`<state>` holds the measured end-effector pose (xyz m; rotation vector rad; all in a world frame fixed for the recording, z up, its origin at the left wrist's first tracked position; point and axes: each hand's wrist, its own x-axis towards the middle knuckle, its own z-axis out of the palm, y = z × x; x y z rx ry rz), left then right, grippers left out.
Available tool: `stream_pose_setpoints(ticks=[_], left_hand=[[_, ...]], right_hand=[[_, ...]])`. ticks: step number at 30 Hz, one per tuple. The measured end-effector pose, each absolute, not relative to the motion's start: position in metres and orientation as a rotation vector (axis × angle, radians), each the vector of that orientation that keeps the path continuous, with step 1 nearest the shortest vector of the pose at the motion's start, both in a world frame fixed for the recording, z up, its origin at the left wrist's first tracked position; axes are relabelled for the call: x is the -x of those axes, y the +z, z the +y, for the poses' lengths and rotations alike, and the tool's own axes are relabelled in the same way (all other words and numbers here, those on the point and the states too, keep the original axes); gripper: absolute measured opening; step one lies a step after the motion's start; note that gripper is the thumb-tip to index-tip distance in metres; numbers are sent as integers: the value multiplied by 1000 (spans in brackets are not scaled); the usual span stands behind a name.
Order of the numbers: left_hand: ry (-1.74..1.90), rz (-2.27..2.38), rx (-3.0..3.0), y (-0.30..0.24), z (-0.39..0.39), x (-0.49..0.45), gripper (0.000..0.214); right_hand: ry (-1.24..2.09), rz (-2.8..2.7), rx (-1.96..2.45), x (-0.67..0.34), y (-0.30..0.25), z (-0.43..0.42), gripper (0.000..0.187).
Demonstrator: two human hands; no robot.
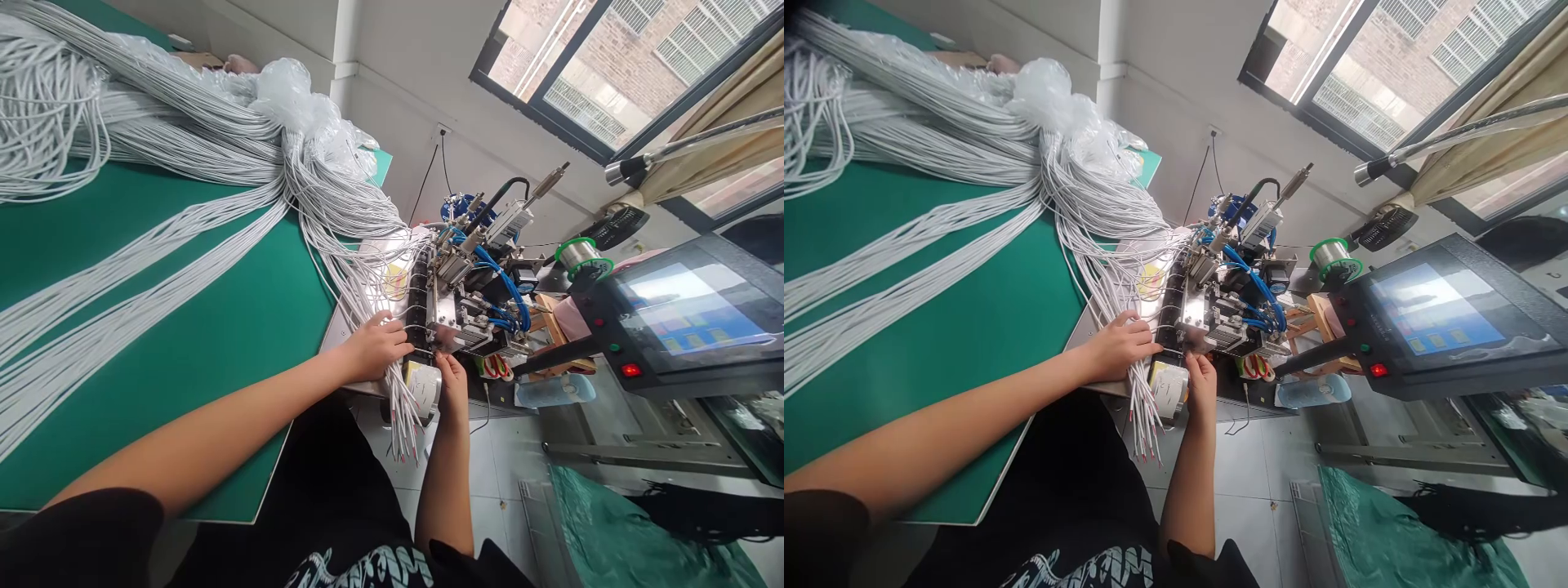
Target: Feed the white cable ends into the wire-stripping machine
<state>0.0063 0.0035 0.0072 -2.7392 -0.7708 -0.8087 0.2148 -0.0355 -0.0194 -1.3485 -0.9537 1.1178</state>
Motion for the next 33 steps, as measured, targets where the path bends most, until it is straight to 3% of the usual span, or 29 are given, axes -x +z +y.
stream_pose_setpoints(ticks=[14,22,27,33], left_hand=[[-839,-764,2754,5,5,-6,32],[-848,-941,2678,4,4,-6,27],[-905,-858,2676,4,5,-5,34],[-957,-779,2630,6,6,-4,25]], right_hand=[[970,-997,1378,-229,-20,-48,40],[930,-1030,1333,-230,-9,-58,34],[887,-1090,1352,-229,1,-67,34],[829,-1280,1398,-227,19,-83,29]])
